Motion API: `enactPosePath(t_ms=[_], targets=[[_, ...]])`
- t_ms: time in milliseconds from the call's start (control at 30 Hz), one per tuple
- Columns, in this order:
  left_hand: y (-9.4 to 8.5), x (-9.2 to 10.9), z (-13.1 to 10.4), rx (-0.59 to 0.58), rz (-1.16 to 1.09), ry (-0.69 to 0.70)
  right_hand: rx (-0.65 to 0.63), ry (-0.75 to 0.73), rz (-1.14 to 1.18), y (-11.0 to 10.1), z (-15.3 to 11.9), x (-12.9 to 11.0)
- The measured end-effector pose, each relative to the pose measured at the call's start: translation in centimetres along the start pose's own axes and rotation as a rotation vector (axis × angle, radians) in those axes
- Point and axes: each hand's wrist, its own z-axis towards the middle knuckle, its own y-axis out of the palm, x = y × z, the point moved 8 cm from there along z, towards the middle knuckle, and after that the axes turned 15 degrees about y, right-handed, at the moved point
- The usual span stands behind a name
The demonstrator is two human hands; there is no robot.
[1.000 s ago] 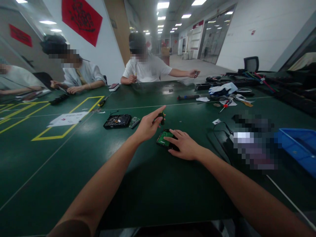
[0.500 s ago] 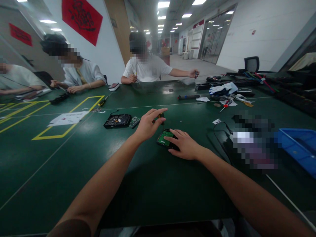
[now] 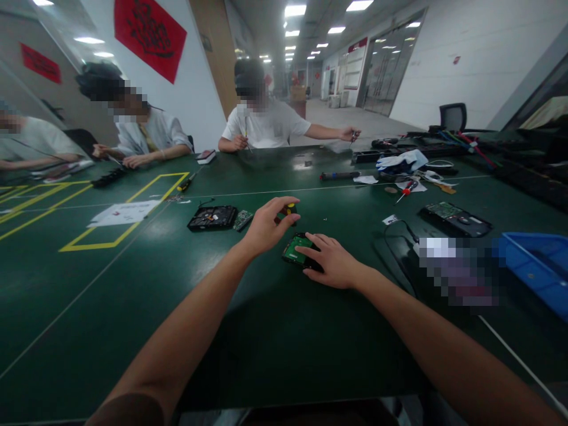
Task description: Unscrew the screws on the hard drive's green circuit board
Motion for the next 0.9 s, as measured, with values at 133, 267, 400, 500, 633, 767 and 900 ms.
enactPosePath(t_ms=[133,267,400,500,633,767,900], targets=[[-0.2,-0.1,-0.1,0.011,0.012,-0.026,-0.005,0.002,-0.007,0.0,0.0,0.0],[0.6,-0.6,-0.4,-0.038,-0.115,-0.051,-0.020,0.011,-0.006,0.0,0.0,0.1],[0.7,-0.8,-0.5,-0.025,-0.135,-0.055,-0.020,0.009,-0.003,-0.1,0.0,0.0],[0.2,-0.5,-0.3,0.005,-0.052,-0.033,-0.015,0.008,-0.001,-0.1,0.0,0.0],[0.2,-0.3,-0.1,-0.021,-0.056,-0.025,-0.009,0.002,-0.002,-0.1,-0.1,-0.1],[0.8,-0.7,-0.2,-0.054,-0.203,-0.041,-0.007,0.002,-0.010,-0.1,-0.1,-0.1],[1.1,-1.2,-0.4,-0.048,-0.266,-0.074,-0.013,0.008,-0.010,-0.1,0.0,-0.1]])
